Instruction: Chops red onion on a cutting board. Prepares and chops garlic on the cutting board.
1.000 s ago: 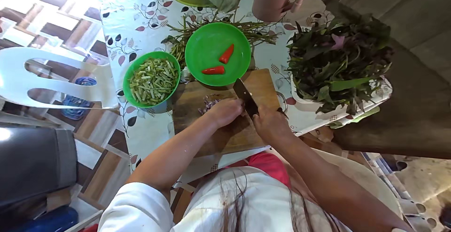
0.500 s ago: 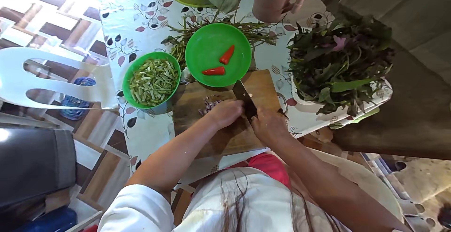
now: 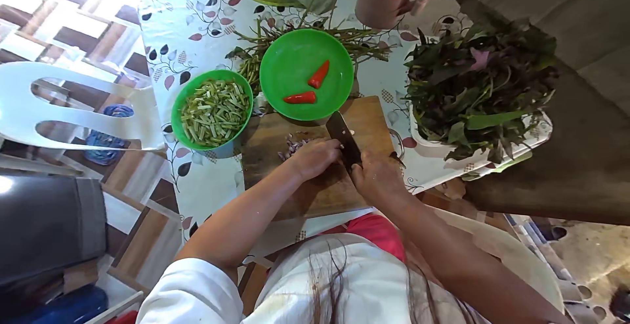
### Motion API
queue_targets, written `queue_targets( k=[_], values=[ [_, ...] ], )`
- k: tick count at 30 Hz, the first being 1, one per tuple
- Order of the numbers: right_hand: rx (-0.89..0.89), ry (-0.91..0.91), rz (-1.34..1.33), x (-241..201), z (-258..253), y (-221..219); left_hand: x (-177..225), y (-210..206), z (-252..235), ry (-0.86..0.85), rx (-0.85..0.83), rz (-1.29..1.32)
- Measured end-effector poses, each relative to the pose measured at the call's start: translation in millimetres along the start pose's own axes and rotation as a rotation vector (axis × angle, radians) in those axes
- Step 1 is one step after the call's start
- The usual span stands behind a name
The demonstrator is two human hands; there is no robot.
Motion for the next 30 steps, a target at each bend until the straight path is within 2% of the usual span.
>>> queue_targets(
  k=[4,12,15,22,28,30],
  values=[
    [-0.054,-0.063,0.041,-6.2,-3.1,-7.6,1.2,-0.5,2.3,-0.005,0.02,0.009],
    [0.064,0.033,-0.06,3.7,1.1,3.2,0.1,-1.9,3.7,-0.029,0.049,-0.076],
    [0.001,0.006,-0.009,1.6,1.3,-4.1,0.6,-1.6,3.6,-0.054,0.068,-0.079],
    [-0.038,-0.025,0.01,-5.7,-7.1,-6.3,4.2,0.8,4.1,0.017,-0.021,-0.03],
    [0.048,0.043,-0.05,3.4,3.0,4.3,0.3,-2.5,9.5,0.036,0.073,-0.062],
    [0.023,0.04,-0.016,1.4,5.3,0.7,0.6,-2.4,9.4,0.045,0.075,-0.054]
  ],
)
Point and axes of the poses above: each hand's wrist, its own z-axis away from the middle knuckle, its own y-axis out of the back of the hand, x = y × z, the point moved 5 cm from there along -z, towards the middle knuckle, and after that the axes turned 13 degrees about -y, right-handed, at the moved point
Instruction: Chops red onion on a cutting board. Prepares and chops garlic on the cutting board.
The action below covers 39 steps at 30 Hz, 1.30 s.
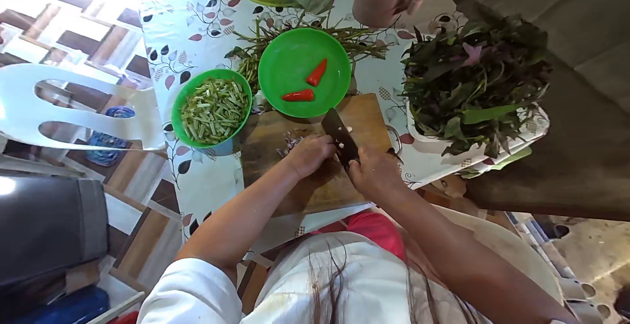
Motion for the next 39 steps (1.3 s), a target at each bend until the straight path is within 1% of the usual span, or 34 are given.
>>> queue_targets(
  k=[2,5,8,13,15,19,22,23,26,28,31,34,36,38,39],
  values=[
    [-0.058,-0.039,0.019,-2.6,-2.8,-7.2,0.9,2.0,-0.7,0.02,-0.013,0.02],
    [-0.082,-0.08,0.017,-5.1,-6.6,-12.6,2.8,2.9,0.6,0.035,-0.03,0.039],
    [-0.091,-0.069,-0.007,-5.4,-8.9,-8.3,3.9,3.5,0.2,0.074,-0.086,0.04],
    [0.042,-0.027,-0.03,1.2,-0.5,4.2,3.5,4.2,-1.7,0.107,-0.148,0.017],
    [0.032,-0.048,0.004,1.5,-0.8,1.3,4.4,5.4,-3.0,0.097,-0.145,0.02],
    [-0.046,-0.092,0.038,-1.9,-6.1,-5.0,2.9,7.8,-1.6,0.064,-0.072,0.008],
    [-0.02,-0.068,0.029,0.7,-7.8,-0.6,-6.7,11.8,0.2,0.056,0.072,-0.05],
    [-0.001,-0.058,0.02,2.2,-5.9,1.4,-9.3,13.8,-0.7,0.08,0.084,-0.069],
    [0.042,-0.018,-0.007,1.6,2.3,5.0,-13.6,14.2,-3.8,0.196,-0.059,0.0],
    [0.025,-0.004,-0.02,-2.5,3.6,2.3,-12.7,11.2,-5.1,0.211,-0.134,0.037],
    [-0.052,-0.055,0.016,-4.6,-4.1,-8.9,-7.9,9.6,-5.6,0.17,-0.109,0.057],
    [-0.098,-0.084,0.016,-4.7,-8.1,-10.8,-8.2,9.9,-4.1,0.176,-0.097,0.117],
    [-0.074,-0.057,-0.021,-2.2,-7.3,-5.5,-10.2,11.0,-3.8,0.143,-0.036,0.152],
    [-0.01,-0.027,-0.06,2.2,-2.9,1.1,-11.4,14.9,-3.6,0.129,0.033,0.182],
    [0.032,-0.009,-0.079,4.6,-1.0,3.8,-12.6,17.7,-3.3,0.137,0.041,0.181]
  ],
)
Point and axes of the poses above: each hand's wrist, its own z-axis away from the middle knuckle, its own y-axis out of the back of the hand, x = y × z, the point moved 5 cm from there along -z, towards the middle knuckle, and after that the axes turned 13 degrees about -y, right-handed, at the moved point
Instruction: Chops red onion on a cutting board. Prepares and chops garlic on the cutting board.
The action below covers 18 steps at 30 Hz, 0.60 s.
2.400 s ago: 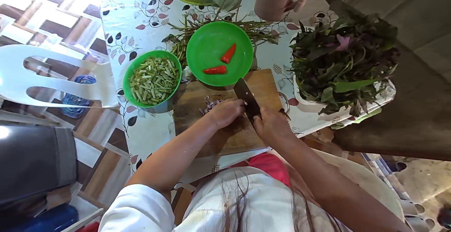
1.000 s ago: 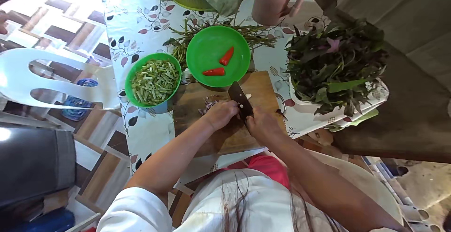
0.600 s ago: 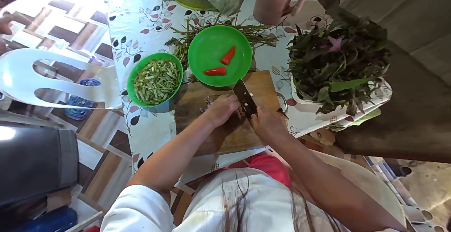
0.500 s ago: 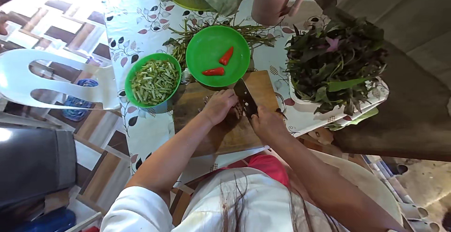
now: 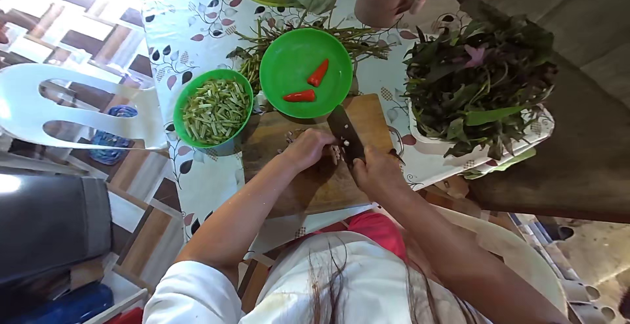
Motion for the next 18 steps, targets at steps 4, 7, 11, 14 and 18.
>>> queue_targets(
  k=[4,7,11,14,18],
  values=[
    [0.043,-0.03,0.03,4.5,2.4,1.5,-1.9,5.6,-3.2,0.079,-0.152,-0.135],
    [0.0,-0.072,0.107,1.9,-1.9,-3.4,0.0,-1.8,-7.2,0.105,-0.205,-0.168],
    [-0.035,-0.11,0.129,-0.1,-7.5,-5.0,6.6,-11.6,-11.2,0.134,-0.196,-0.132],
    [-0.042,-0.103,0.129,-2.6,-7.1,-1.7,7.9,-13.3,-14.7,0.157,-0.206,-0.111],
    [0.017,-0.017,0.058,8.9,-15.0,-4.9,5.3,-12.7,-13.0,0.131,-0.148,-0.092]
  ],
)
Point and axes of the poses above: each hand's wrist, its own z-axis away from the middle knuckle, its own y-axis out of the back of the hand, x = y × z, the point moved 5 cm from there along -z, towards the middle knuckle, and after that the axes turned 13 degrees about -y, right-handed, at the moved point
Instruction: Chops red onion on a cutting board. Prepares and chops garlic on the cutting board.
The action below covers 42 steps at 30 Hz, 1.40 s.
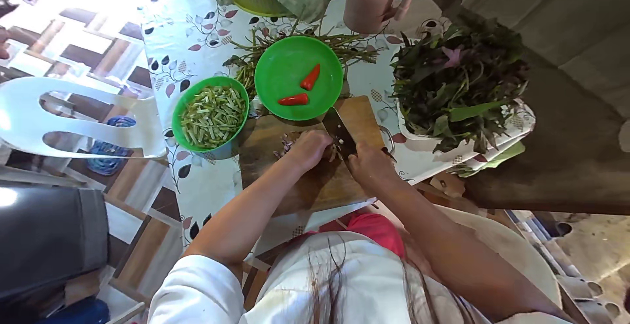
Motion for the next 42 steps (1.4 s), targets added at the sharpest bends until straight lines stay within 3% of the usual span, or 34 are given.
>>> queue_targets(
  k=[4,12,22,28,31,35,38,42],
  values=[
    [0.108,0.087,-0.037,0.7,12.1,2.3,3.2,2.5,4.9,0.02,0.047,0.037],
    [-0.058,-0.035,0.01,-11.8,11.1,-7.0,11.4,-1.9,4.7,0.08,0.013,0.045],
    [0.1,0.067,-0.01,6.1,3.9,12.8,17.3,-5.0,7.6,0.066,-0.019,0.072],
    [0.022,0.038,0.047,2.2,-0.9,4.3,18.9,-10.2,1.9,0.028,0.082,0.069],
    [0.081,0.092,-0.043,11.8,-1.4,15.4,15.2,-0.4,0.6,0.036,0.171,0.092],
    [0.142,0.145,-0.209,19.6,7.2,28.4,5.1,22.6,3.2,0.06,0.433,0.101],
    [0.057,0.098,-0.337,20.3,5.8,24.5,14.7,25.3,0.3,-0.114,0.675,0.035],
    [-0.065,0.018,-0.46,23.3,1.4,11.7,31.7,2.6,-0.4,-0.256,0.668,-0.01]
  ],
)
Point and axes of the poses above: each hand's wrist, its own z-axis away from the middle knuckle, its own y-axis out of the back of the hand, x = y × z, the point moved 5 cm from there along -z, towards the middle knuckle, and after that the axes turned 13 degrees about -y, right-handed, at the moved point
